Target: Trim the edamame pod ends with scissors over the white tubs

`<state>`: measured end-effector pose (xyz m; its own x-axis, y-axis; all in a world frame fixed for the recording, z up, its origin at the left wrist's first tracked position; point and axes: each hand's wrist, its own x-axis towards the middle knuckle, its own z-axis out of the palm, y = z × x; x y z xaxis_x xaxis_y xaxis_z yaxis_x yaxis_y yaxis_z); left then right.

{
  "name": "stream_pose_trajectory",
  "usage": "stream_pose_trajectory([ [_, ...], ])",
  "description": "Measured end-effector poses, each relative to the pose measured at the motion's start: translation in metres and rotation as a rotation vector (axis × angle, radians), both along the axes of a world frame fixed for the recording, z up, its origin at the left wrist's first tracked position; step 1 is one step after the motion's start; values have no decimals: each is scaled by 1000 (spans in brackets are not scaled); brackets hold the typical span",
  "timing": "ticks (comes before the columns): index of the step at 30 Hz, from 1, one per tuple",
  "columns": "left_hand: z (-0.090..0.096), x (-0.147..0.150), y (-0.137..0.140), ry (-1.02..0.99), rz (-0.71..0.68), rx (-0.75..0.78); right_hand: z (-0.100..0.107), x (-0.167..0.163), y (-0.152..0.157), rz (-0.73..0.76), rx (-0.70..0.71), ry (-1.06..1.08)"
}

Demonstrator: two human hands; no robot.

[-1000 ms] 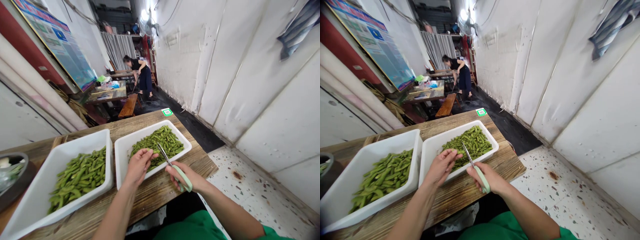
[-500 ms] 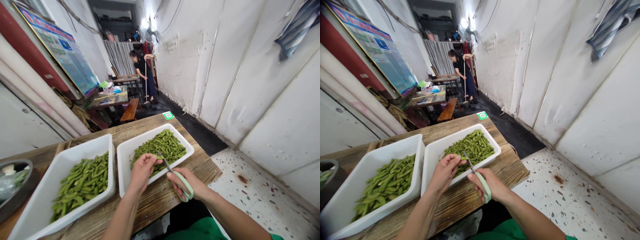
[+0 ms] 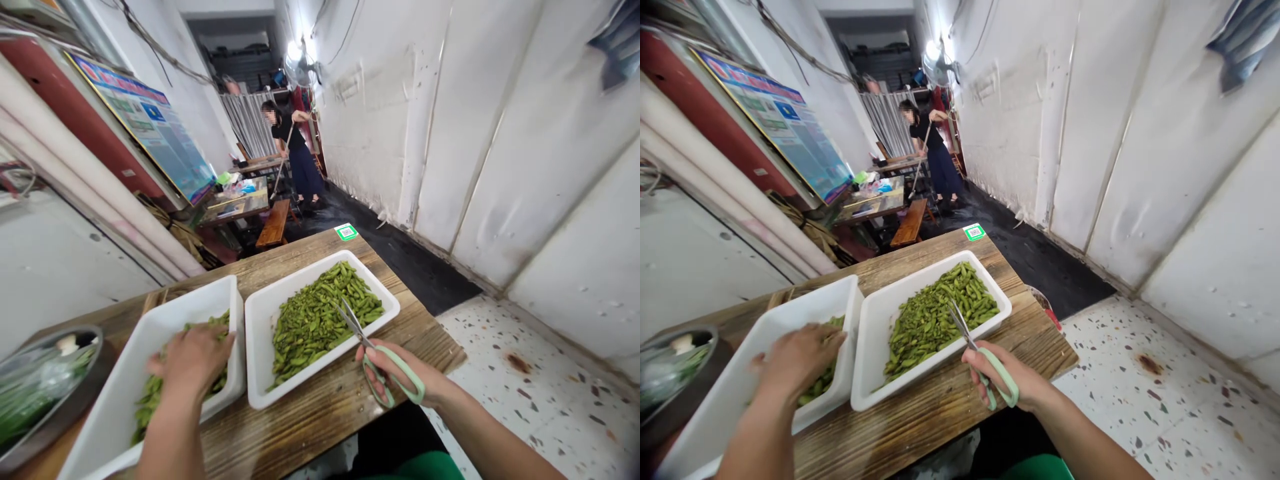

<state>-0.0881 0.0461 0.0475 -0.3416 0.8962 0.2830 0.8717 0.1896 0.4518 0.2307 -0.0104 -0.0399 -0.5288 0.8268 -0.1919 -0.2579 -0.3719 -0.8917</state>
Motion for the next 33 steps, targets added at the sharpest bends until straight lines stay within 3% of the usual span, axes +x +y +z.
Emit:
stream_pose_trajectory([
  [2, -4, 21, 20, 233, -116, 59, 1, 3, 2, -23, 15, -3],
  [3, -8, 37, 32, 284, -271, 76, 2, 5, 3, -28, 26, -4],
  [6, -28, 90, 71, 334, -743, -29, 5, 11, 4, -39, 52, -19],
  [8, -41, 117, 94, 359, -862, -108, 6, 15, 3, -52, 60, -34],
  [12, -55, 137, 118, 381, -805, -172, 6, 24, 2, -58, 58, -63],
  [15, -47, 132, 113, 216, -807, -194, 7, 28, 2, -61, 51, -88],
  [20, -19, 123, 64, -385, -736, -293, 10, 17, 4, -85, 44, -118],
  [23, -13, 120, 29, -647, -706, -335, 10, 6, 5, -76, 120, -173],
  [27, -17, 113, 1, -861, -606, -345, 14, -3, 1, -68, 263, -263],
  [33, -24, 110, -6, -996, -561, -290, 20, -15, -8, -68, 269, -250],
])
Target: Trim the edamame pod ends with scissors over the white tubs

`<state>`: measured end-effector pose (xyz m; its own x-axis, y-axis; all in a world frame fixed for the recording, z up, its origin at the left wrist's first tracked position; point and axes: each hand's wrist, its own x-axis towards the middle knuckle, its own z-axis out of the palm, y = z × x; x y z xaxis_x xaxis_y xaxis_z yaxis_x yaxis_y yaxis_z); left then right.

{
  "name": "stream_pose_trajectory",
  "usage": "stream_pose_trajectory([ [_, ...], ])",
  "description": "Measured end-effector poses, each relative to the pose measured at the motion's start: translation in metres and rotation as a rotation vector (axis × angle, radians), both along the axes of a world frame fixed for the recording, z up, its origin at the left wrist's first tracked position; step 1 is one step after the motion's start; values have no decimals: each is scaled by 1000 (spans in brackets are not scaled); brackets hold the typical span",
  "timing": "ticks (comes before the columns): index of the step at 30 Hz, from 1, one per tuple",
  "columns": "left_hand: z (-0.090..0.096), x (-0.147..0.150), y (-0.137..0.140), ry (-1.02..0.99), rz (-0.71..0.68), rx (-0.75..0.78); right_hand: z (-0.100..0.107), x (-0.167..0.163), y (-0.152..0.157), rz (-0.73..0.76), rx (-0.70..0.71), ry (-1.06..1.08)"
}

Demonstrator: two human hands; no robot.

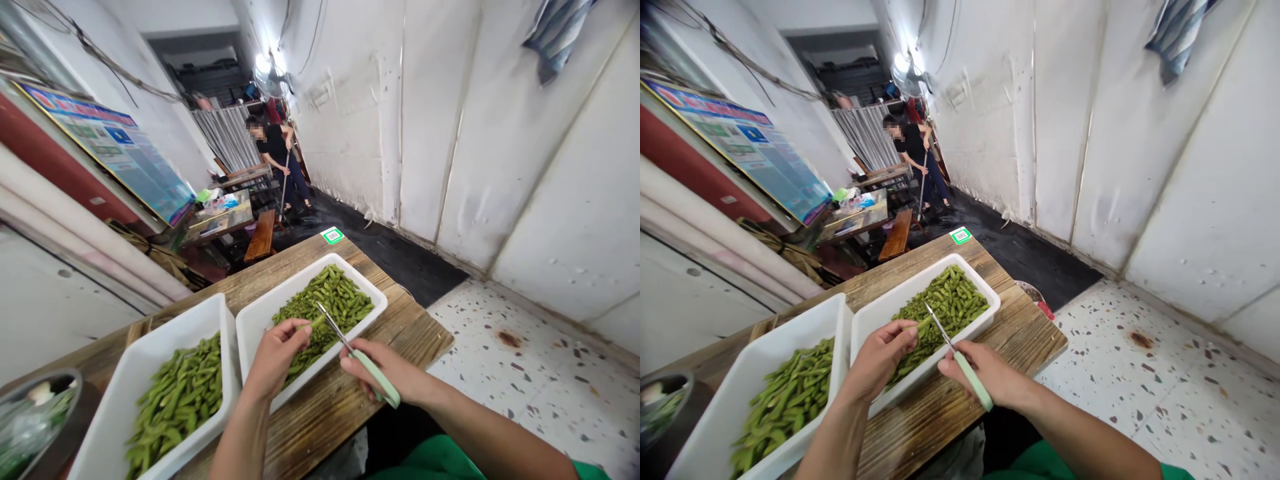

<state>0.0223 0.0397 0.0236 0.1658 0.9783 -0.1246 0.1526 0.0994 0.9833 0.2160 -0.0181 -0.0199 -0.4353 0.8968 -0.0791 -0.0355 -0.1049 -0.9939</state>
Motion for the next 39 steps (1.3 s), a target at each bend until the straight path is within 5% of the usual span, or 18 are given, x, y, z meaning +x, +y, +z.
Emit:
stream_pose_trajectory([
  [6, -1, 1, -4, -123, 19, -21, 1, -5, -1, -35, 20, 23],
  [22, -4, 13, -10, -75, -2, -32, 8, 1, 3, -24, 143, -126],
  [32, -15, 24, -6, -254, 150, -80, -8, -12, 5, -80, -38, 13],
  [39, -23, 36, -5, -295, 280, 54, -6, -16, 6, -150, -156, 86],
])
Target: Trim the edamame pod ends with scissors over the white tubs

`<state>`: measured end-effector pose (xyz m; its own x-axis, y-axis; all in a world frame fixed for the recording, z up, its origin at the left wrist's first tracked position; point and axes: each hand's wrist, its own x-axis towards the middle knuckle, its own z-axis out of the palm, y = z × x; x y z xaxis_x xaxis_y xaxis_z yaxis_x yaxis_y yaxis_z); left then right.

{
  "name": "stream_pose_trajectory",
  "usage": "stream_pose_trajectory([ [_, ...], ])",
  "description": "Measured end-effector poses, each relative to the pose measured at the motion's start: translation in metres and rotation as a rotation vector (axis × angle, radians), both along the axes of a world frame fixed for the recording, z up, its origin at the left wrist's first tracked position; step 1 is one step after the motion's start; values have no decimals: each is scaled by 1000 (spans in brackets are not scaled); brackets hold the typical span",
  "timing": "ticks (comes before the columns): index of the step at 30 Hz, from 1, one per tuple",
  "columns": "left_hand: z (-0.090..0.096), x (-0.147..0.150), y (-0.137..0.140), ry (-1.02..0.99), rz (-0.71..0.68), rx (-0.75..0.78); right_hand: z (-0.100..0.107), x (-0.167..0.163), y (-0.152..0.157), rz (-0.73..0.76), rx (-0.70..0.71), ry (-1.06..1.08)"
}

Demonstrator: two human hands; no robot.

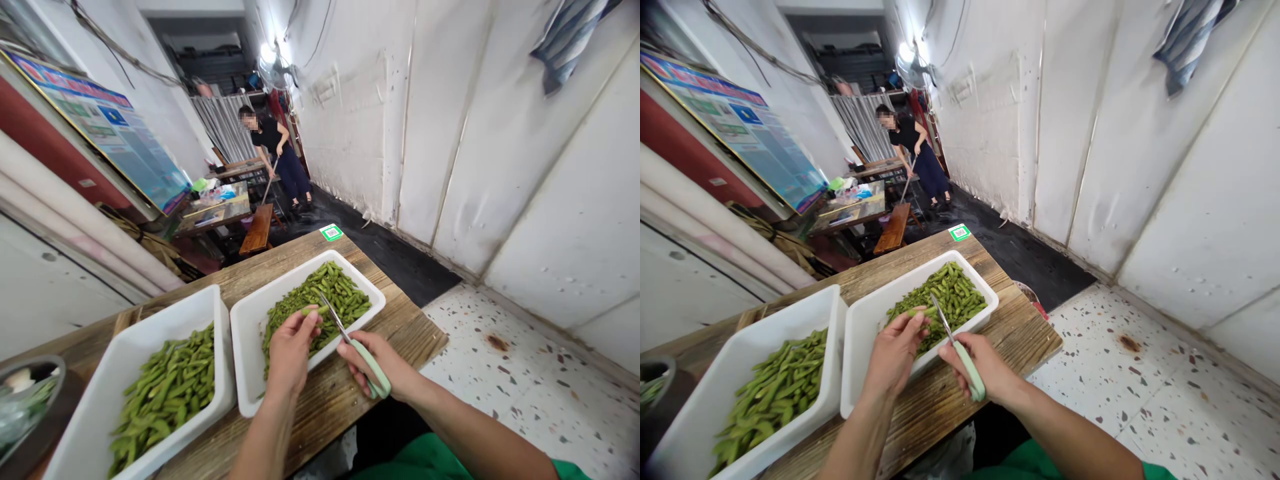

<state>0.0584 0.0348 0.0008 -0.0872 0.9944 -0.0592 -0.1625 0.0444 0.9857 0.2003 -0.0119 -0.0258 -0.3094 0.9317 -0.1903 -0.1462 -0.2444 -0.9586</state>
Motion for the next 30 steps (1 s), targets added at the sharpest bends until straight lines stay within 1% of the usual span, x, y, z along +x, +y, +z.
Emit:
stream_pose_trajectory([
  [2, 1, -4, 1, 80, -2, 70, 2, 4, -1, 9, 27, 13],
  [4, 4, -10, 1, 177, -51, 119, 5, 10, -4, 66, 87, -2],
  [7, 9, -16, 0, 337, -172, 119, 8, 19, -7, 139, 208, -110],
  [10, 14, -17, -3, 468, -254, 116, 12, 22, -8, 133, 283, -200],
  [15, 18, -13, -8, 618, -346, 174, 18, 21, -6, 125, 298, -188],
  [21, 11, -12, -6, 727, -340, 167, 24, 22, -5, 98, 341, -205],
  [25, 8, -12, -6, 760, -345, 177, 22, 22, -4, 98, 353, -232],
  [27, 9, -12, -7, 777, -349, 183, 18, 21, -4, 110, 328, -216],
  [30, 8, -12, -7, 783, -352, 173, 10, 18, -4, 140, 234, -183],
])
